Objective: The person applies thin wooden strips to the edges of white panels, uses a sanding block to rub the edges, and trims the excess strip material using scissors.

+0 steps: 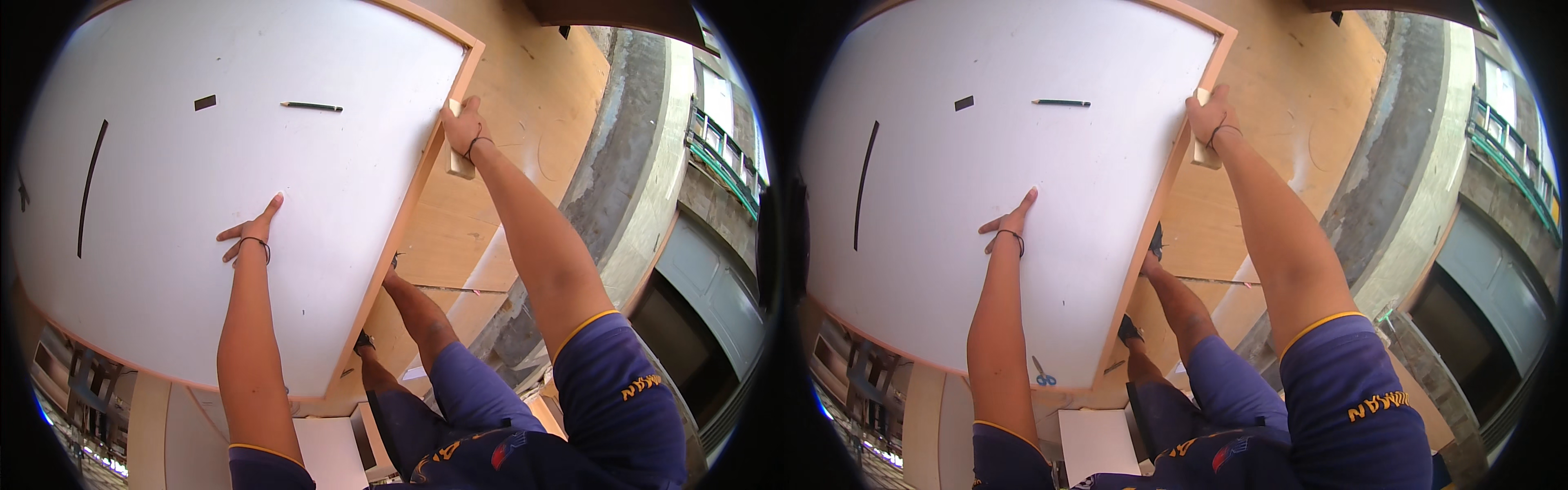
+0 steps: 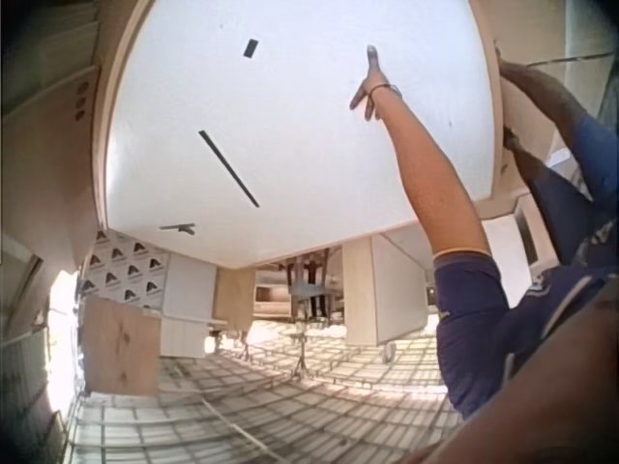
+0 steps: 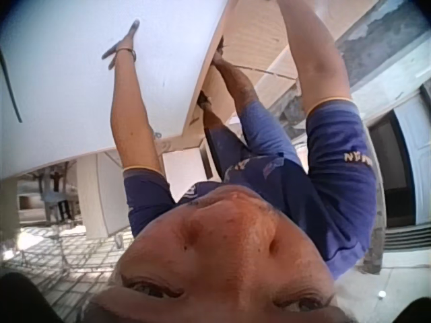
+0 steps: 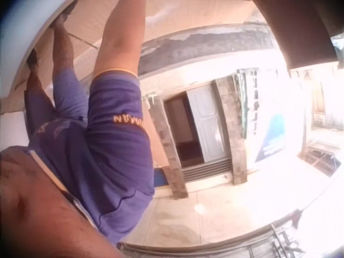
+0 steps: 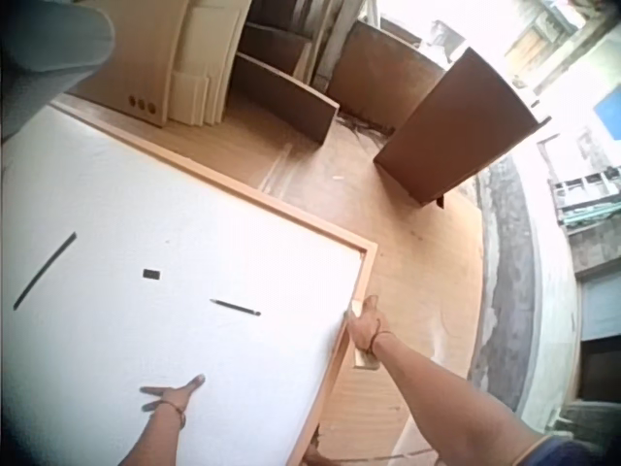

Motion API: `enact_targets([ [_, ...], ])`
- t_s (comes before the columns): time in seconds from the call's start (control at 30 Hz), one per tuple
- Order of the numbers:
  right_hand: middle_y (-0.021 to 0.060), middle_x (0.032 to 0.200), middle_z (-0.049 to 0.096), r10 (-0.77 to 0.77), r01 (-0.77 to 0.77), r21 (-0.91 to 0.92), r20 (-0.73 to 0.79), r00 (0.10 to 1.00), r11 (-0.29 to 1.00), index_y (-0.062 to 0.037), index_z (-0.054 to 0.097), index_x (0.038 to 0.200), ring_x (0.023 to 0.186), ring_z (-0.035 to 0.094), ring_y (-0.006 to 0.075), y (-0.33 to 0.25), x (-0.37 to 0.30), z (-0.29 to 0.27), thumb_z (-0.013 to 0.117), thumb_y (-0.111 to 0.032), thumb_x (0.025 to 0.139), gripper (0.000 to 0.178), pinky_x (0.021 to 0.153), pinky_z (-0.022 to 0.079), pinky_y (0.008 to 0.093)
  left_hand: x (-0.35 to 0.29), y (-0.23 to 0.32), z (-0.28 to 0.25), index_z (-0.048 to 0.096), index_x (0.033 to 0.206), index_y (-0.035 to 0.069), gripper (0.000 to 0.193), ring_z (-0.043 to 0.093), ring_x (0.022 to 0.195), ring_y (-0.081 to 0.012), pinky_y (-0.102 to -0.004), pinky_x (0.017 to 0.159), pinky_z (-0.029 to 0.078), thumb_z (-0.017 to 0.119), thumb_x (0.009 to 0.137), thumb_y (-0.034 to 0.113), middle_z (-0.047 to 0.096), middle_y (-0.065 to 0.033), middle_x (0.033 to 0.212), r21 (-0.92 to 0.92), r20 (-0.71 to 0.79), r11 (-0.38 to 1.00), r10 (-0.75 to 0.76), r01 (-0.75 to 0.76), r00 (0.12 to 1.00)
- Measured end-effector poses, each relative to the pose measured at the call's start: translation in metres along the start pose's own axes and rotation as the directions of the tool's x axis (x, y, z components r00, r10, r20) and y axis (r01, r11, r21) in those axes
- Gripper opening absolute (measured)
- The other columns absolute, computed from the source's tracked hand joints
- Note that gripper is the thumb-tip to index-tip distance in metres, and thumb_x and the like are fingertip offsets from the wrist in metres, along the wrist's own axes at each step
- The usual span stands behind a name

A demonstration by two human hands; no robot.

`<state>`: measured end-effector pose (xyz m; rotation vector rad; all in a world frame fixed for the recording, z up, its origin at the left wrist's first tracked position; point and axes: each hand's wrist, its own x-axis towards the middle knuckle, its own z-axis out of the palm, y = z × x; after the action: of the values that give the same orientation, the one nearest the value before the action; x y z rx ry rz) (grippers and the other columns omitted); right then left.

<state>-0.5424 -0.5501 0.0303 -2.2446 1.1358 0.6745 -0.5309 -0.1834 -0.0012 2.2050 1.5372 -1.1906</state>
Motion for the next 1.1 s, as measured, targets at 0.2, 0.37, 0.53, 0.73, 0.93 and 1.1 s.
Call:
enact_targets([
  [0.2, 0.0321, 0.106, 0.056, 0.019, -0.019, 0.006, -0.014, 1.000, 1.000, 0.0043, 0.027, 0.118, 0.100, 0.057, 0.0398, -0.017, 0.047, -0.031, 0.048, -0.037, 0.079, 0.060, 0.090, 0.043, 0.0410, 0.003, 0.003, 0.001, -0.020, 0.138, 0.001, 0.154, -0.009, 0.133, -0.0490, -0.0616, 0.104, 0.006, 0.071, 0.040, 0.078, -0.012, -0.0340, 0.142, 0.094, 0.003, 0.994, -0.060, 0.060, 0.998],
  [0.37, 0.0318, 0.110, 0.055, 0.006, -0.006, -0.002, -0.069, 0.998, 1.000, 0.0039, 0.028, 0.121, 0.103, 0.056, 0.0395, -0.019, 0.091, -0.049, 0.049, -0.039, 0.078, 0.064, 0.092, 0.041, 0.0407, 0.006, 0.004, 0.003, -0.020, 0.138, 0.001, 0.155, -0.007, 0.133, -0.0483, -0.0615, 0.104, 0.006, 0.070, 0.038, 0.079, -0.011, -0.0338, 0.142, 0.114, -0.007, 0.991, -0.069, 0.069, 0.998],
  [0.53, 0.0306, 0.110, 0.055, -0.069, 0.061, -0.073, -0.109, 0.992, 0.995, 0.0031, 0.027, 0.121, 0.101, 0.057, 0.0392, -0.010, 0.093, -0.047, 0.048, -0.040, 0.079, 0.064, 0.091, 0.042, 0.0405, 0.001, 0.010, -0.002, -0.020, 0.138, 0.001, 0.156, -0.006, 0.134, -0.0474, -0.0606, 0.105, 0.006, 0.069, 0.037, 0.080, -0.011, -0.0337, 0.143, 0.140, 0.030, 0.987, -0.083, 0.078, 0.996],
  [0.73, 0.0316, 0.109, 0.055, -0.014, 0.012, -0.054, -0.041, 0.999, 0.998, 0.0016, 0.027, 0.123, 0.104, 0.056, 0.0395, -0.012, 0.084, -0.049, 0.048, -0.041, 0.079, 0.064, 0.092, 0.041, 0.0405, 0.008, 0.004, 0.002, -0.020, 0.138, 0.001, 0.157, -0.005, 0.134, -0.0474, -0.0616, 0.104, 0.007, 0.069, 0.036, 0.081, -0.010, -0.0337, 0.143, 0.149, 0.016, 0.985, -0.095, 0.092, 0.995],
  [0.93, 0.0305, 0.107, 0.056, -0.029, 0.024, -0.051, -0.099, 0.995, 0.998, 0.0033, 0.029, 0.120, 0.101, 0.057, 0.0383, -0.023, 0.105, -0.057, 0.048, -0.042, 0.079, 0.064, 0.090, 0.043, 0.0407, 0.017, 0.004, 0.006, -0.020, 0.137, -0.001, 0.159, -0.005, 0.133, -0.0490, -0.0633, 0.103, 0.007, 0.069, 0.034, 0.081, -0.010, -0.0368, 0.141, 0.133, -0.003, 0.989, -0.065, 0.065, 0.998],
  [1.1, 0.0303, 0.109, 0.055, 0.017, -0.017, -0.048, -0.009, 1.000, 0.999, 0.0035, 0.029, 0.120, 0.101, 0.057, 0.0373, -0.018, 0.080, -0.048, 0.048, -0.042, 0.079, 0.064, 0.090, 0.042, 0.0403, 0.015, 0.005, 0.006, -0.017, 0.138, -0.002, 0.162, -0.006, 0.133, -0.0501, -0.0642, 0.102, 0.010, 0.066, 0.029, 0.085, -0.010, -0.0384, 0.140, 0.173, -0.004, 0.982, -0.079, 0.079, 0.997],
])
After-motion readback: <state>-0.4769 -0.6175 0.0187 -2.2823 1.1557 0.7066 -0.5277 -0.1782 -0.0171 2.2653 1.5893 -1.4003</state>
